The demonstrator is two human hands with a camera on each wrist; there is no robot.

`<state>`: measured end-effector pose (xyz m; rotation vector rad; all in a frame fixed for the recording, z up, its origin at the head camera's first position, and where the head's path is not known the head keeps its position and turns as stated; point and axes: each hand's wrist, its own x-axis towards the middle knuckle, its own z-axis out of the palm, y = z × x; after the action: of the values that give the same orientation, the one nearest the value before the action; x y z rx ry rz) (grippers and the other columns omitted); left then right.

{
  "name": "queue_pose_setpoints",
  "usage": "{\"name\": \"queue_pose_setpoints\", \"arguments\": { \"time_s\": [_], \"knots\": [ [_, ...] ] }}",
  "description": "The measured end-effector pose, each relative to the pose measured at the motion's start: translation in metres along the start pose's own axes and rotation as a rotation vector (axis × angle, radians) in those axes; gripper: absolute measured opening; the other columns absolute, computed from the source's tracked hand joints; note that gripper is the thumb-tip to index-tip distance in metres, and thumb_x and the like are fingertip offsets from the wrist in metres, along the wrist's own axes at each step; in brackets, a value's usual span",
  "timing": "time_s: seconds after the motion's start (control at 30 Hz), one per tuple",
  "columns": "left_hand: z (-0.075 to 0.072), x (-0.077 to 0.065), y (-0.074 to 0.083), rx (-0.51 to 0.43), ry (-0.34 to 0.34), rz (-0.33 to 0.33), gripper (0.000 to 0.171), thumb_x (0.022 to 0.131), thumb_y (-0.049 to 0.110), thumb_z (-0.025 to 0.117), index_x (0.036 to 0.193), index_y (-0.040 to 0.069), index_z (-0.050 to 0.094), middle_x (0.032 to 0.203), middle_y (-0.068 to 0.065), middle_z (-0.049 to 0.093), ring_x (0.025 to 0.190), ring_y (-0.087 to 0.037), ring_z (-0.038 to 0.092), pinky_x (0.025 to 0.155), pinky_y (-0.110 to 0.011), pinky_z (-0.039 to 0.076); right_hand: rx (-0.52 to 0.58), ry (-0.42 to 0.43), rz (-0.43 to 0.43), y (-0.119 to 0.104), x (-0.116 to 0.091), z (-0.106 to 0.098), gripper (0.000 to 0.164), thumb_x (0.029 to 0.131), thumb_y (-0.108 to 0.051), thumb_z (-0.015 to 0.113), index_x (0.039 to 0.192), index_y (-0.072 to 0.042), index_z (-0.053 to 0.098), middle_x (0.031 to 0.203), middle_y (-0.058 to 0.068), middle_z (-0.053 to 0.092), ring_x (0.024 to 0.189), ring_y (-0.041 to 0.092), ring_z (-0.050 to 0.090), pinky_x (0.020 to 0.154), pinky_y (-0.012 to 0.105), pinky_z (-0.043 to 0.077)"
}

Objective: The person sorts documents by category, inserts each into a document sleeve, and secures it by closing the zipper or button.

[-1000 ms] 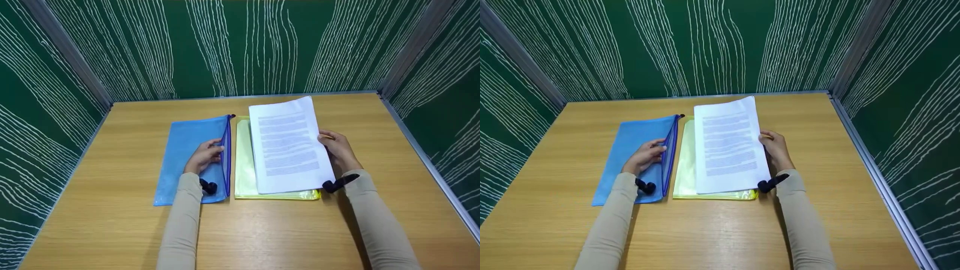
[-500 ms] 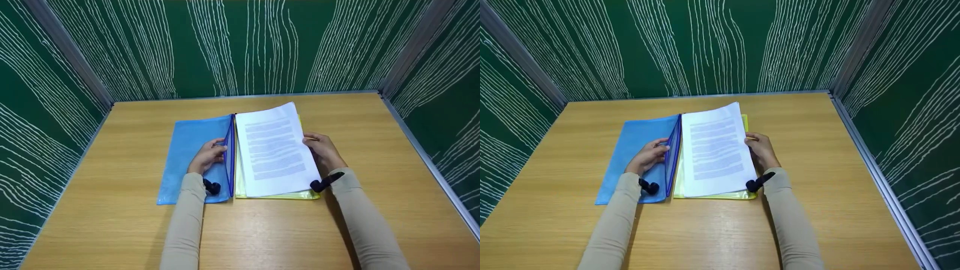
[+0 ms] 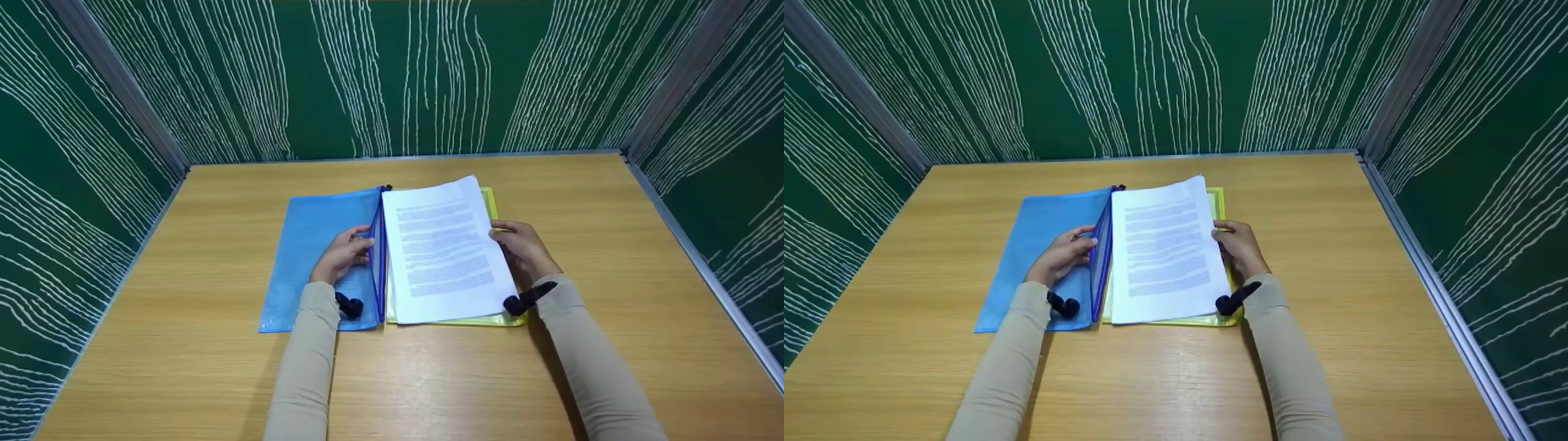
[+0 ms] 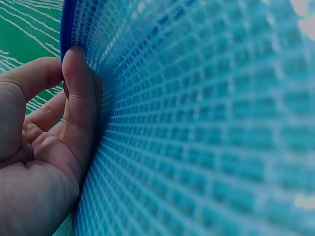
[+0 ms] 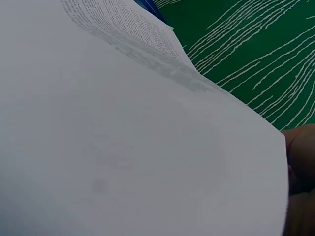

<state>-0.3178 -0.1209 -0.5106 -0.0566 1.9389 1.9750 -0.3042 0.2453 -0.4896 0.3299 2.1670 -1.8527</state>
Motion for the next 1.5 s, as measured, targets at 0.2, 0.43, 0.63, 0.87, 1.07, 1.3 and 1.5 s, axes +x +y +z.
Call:
{"name": "queue_pose_setpoints", "arguments": {
  "time_s": [0.2,0.43,0.63,0.87,1.07,1.3,1.5],
  "knots": [
    [0.001,-0.003,0.004,0.010,-0.008,-0.003,0.053,0.094,0.013,0.060,0.144,0.011,0.042,0.096,-0.006,0.058,0.076,-0.014,0.059,0.068,-0.027,0.053,0.028,-0.017,0.004,-0.004,-0.002,-0.001,0.048,0.098,-0.014,0.053,0.143,0.000,0.043,0.095,-0.003,0.063,0.078,0.005,0.064,0.071,0.021,0.055],
    [0.003,0.000,0.002,0.007,0.018,-0.019,0.052,0.093,0.012,0.061,0.142,0.012,0.045,0.096,-0.007,0.059,0.078,-0.015,0.060,0.068,-0.027,0.054,0.036,-0.011,-0.020,-0.006,-0.002,0.002,0.047,0.098,-0.013,0.053,0.142,0.000,0.044,0.120,0.011,0.057,0.086,0.005,0.063,0.075,0.019,0.054],
    [0.004,0.001,0.003,0.023,0.031,-0.025,0.052,0.093,0.012,0.062,0.142,0.011,0.045,0.095,-0.007,0.061,0.079,-0.016,0.061,0.068,-0.027,0.054,0.081,-0.003,-0.039,-0.007,-0.004,0.001,0.046,0.098,-0.012,0.054,0.141,0.000,0.045,0.117,0.009,0.058,0.086,0.005,0.064,0.076,0.019,0.054],
    [0.005,0.001,0.003,0.033,0.017,-0.011,0.054,0.093,0.010,0.060,0.144,0.009,0.042,0.088,-0.004,0.060,0.072,-0.014,0.061,0.064,-0.025,0.054,0.087,-0.028,-0.095,-0.010,-0.010,-0.002,0.050,0.097,-0.013,0.055,0.143,0.002,0.042,0.091,-0.007,0.063,0.078,0.005,0.065,0.071,0.020,0.055],
    [0.004,0.000,0.002,0.035,0.024,-0.010,0.053,0.093,0.010,0.059,0.143,0.010,0.043,0.090,-0.005,0.061,0.073,-0.015,0.061,0.064,-0.026,0.054,0.050,-0.036,-0.108,-0.011,-0.011,-0.004,0.050,0.098,-0.015,0.054,0.143,0.001,0.041,0.089,-0.007,0.063,0.076,0.005,0.064,0.069,0.021,0.054],
    [0.004,-0.001,0.001,0.025,0.025,-0.006,0.053,0.093,0.010,0.060,0.143,0.010,0.043,0.090,-0.005,0.061,0.074,-0.014,0.060,0.066,-0.026,0.054,0.069,-0.045,-0.112,-0.009,-0.007,-0.002,0.047,0.097,-0.011,0.054,0.140,0.005,0.044,0.087,-0.006,0.065,0.076,0.006,0.065,0.070,0.022,0.055],
    [0.005,0.000,0.001,0.038,0.031,-0.014,0.053,0.093,0.011,0.060,0.144,0.011,0.043,0.092,-0.006,0.060,0.075,-0.015,0.061,0.066,-0.027,0.054,0.051,-0.036,-0.108,-0.011,-0.006,0.001,0.048,0.097,-0.012,0.055,0.141,0.003,0.043,0.092,-0.005,0.062,0.078,0.005,0.064,0.071,0.020,0.055]
  ]
}}
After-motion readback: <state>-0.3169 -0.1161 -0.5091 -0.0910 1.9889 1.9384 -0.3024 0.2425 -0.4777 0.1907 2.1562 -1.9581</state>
